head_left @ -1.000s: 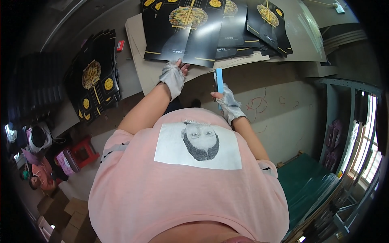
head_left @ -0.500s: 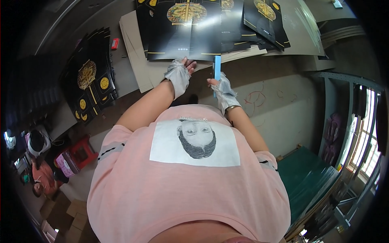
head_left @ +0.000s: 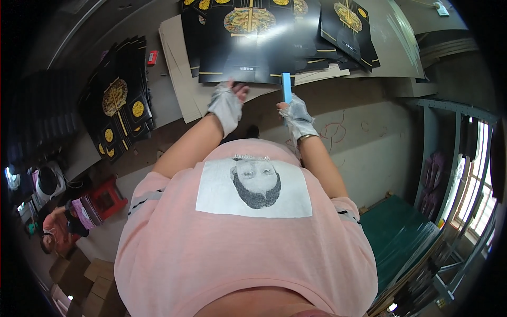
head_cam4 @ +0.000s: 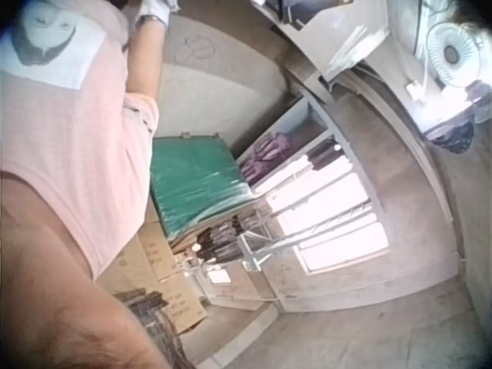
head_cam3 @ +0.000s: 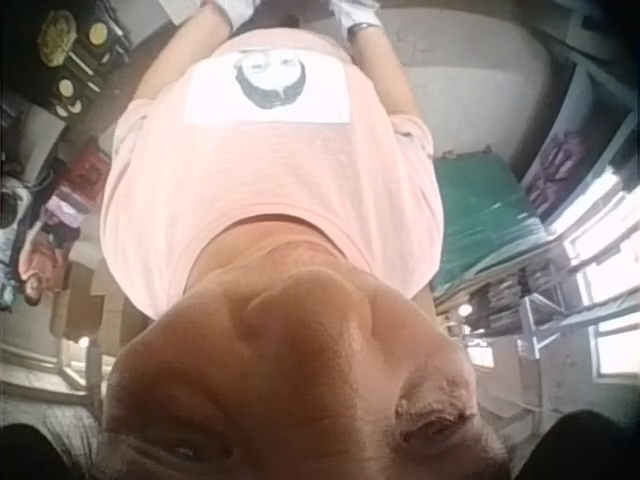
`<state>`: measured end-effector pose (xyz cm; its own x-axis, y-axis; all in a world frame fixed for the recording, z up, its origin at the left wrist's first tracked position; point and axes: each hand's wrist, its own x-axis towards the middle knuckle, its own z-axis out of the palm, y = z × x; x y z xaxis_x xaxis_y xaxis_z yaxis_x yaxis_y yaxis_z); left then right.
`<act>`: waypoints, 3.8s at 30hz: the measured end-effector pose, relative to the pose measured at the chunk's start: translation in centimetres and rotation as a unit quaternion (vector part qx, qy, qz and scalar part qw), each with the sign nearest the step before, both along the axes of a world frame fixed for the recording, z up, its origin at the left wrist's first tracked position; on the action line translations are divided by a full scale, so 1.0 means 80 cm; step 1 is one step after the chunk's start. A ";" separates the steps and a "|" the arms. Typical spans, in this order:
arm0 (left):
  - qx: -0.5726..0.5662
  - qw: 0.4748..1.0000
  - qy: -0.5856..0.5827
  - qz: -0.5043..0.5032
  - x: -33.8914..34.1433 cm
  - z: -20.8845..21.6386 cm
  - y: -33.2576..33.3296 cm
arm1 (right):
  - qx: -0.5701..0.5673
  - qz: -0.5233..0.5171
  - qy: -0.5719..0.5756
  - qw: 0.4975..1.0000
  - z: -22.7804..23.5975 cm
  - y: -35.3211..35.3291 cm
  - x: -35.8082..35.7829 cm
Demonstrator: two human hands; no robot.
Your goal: Applying blue adhesive tape to the edges of flat black folder-like packages using a handheld applicator.
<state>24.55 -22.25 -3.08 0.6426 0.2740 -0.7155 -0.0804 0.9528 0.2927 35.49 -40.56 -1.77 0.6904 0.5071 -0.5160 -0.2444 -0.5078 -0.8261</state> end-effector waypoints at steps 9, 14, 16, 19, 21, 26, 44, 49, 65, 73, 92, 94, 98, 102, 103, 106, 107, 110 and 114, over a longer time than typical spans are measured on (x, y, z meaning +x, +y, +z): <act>0.258 0.952 0.151 -0.063 -0.025 -0.007 0.085 | 0.105 -0.029 0.116 0.987 0.017 -0.012 0.064; 0.201 0.974 0.077 -0.065 -0.002 -0.024 0.062 | 0.148 0.017 0.120 0.981 0.029 0.031 0.007; 0.204 0.974 0.044 -0.084 0.009 -0.022 0.050 | 0.108 0.077 0.115 0.984 0.009 0.048 -0.002; 0.237 0.965 0.074 -0.083 0.016 -0.014 0.033 | 0.087 0.076 0.129 0.985 0.002 0.063 -0.009; 0.247 0.963 0.079 -0.075 0.017 -0.002 0.024 | 0.076 0.080 0.125 0.986 -0.002 0.067 -0.008; 0.263 0.959 0.060 -0.089 0.017 -0.022 0.033 | 0.018 0.124 0.076 0.989 0.005 0.064 -0.004; 0.197 0.960 0.086 -0.181 0.053 -0.017 0.086 | 0.102 0.057 0.136 0.984 0.014 0.058 -0.006; 0.338 0.926 0.096 -0.137 0.079 -0.013 0.090 | 0.120 0.008 0.170 0.978 -0.007 0.023 -0.009; 0.702 0.246 0.488 -0.456 -0.261 0.094 0.183 | 0.109 0.084 0.210 0.968 -0.017 0.025 -0.044; 0.727 0.283 0.456 -0.429 -0.311 0.059 0.226 | 0.114 0.088 0.204 0.968 0.005 0.106 -0.125; 0.944 0.277 0.169 -0.066 -0.208 0.212 0.226 | 0.129 0.070 0.136 0.980 -0.003 0.157 -0.175; 0.951 0.262 0.148 -0.071 -0.169 0.242 0.191 | 0.141 0.018 0.124 0.982 0.012 0.141 -0.162; 0.957 0.237 0.075 -0.147 -0.093 0.241 0.111 | 0.194 -0.023 0.115 0.974 0.017 0.094 -0.133; 0.936 0.209 0.045 -0.278 -0.025 0.169 0.037 | 0.222 -0.177 0.186 0.941 -0.005 0.044 -0.100; 0.937 0.208 0.043 -0.278 -0.017 0.150 0.022 | 0.221 -0.184 0.192 0.938 -0.002 0.031 -0.092; 0.890 0.189 0.044 -0.412 -0.007 0.109 -0.004 | 0.199 -0.214 0.194 0.937 -0.017 -0.003 -0.075; 0.906 0.162 0.052 -0.388 -0.013 0.095 -0.004 | 0.181 -0.199 0.186 0.945 -0.024 -0.012 -0.069; 0.866 0.153 0.078 -0.471 -0.020 0.087 0.000 | 0.138 -0.133 0.087 0.978 -0.036 -0.029 -0.069; 0.888 0.146 0.056 -0.432 -0.034 0.048 0.018 | -0.009 -0.042 -0.082 0.996 -0.017 -0.033 -0.078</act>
<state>21.86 -20.77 0.78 0.9980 -0.0570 -0.0271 -0.0542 -0.9942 0.0933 29.25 -43.18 -3.17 0.8052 0.4355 -0.4024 -0.1500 -0.5070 -0.8488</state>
